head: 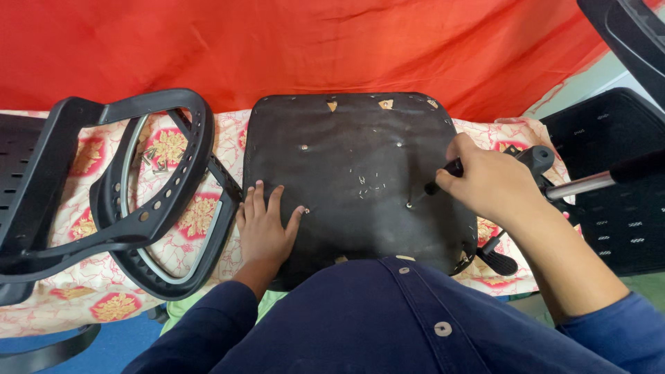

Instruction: The person uses a screwdriver to remove screws from a black plastic chair frame and then from the underside of a chair seat. The removed screws are placed on the seat surface.

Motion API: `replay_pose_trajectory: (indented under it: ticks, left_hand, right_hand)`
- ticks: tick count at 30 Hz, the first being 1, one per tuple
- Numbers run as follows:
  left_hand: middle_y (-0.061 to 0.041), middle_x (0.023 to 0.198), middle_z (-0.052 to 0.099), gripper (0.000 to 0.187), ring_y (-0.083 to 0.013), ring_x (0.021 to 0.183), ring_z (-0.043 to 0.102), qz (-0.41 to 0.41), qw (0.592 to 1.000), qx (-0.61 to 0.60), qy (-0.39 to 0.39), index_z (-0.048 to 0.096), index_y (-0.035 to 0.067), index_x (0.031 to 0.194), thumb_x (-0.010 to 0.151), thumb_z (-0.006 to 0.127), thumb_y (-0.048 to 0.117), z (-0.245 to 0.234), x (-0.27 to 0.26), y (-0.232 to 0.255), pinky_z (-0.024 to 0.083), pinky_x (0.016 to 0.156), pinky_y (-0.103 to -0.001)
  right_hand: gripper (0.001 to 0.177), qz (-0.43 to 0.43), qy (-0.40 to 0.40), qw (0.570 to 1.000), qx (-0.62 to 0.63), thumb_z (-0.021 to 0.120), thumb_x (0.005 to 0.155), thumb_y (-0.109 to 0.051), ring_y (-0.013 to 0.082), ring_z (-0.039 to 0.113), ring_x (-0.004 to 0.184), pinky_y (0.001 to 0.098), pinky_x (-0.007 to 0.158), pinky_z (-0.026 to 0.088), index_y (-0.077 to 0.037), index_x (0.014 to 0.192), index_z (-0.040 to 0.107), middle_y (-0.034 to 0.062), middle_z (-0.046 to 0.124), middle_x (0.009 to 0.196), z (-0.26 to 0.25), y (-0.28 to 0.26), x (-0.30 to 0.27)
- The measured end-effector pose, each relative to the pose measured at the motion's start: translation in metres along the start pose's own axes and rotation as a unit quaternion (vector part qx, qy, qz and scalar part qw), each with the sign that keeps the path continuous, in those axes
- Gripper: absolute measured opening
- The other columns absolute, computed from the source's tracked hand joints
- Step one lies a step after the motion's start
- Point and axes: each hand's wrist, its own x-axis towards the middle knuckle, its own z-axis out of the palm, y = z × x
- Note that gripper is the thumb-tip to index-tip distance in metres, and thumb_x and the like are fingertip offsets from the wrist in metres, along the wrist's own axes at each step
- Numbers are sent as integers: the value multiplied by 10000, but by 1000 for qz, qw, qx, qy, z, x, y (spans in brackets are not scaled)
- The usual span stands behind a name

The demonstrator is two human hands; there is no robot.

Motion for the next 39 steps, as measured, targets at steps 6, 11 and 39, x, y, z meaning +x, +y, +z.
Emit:
replay_pose_trajectory:
  ticks: [6,11,39]
  left_hand:
    - [-229,1573,381,649,-381,1482,315,9,1000,-9,12,540,139,1434,938,605,552,3,-2,-3,219,1188,-567]
    - [-232,1573,378,655,-383,1483,311,5,1000,-15,7,542,137,1434,935,612,556,4,-3,-4,213,1189,-568]
    - [-231,1587,370,645,-394,1494,306,11,1000,-18,8,539,128,1454,974,604,554,4,-4,-4,205,1203,-570]
  right_hand:
    - [425,30,-69,997,-16,515,1009,-536,371,723,942,482,856,526,-178,1196,648,186,767,893,-3,-1,-3]
    - [407,-21,-39,999,-23,576,916,-456,372,729,940,491,837,535,-184,1212,639,150,767,952,-2,4,-3]
    - [464,-69,13,996,61,702,811,-429,364,721,798,463,742,526,-99,1132,638,154,725,816,3,7,-1]
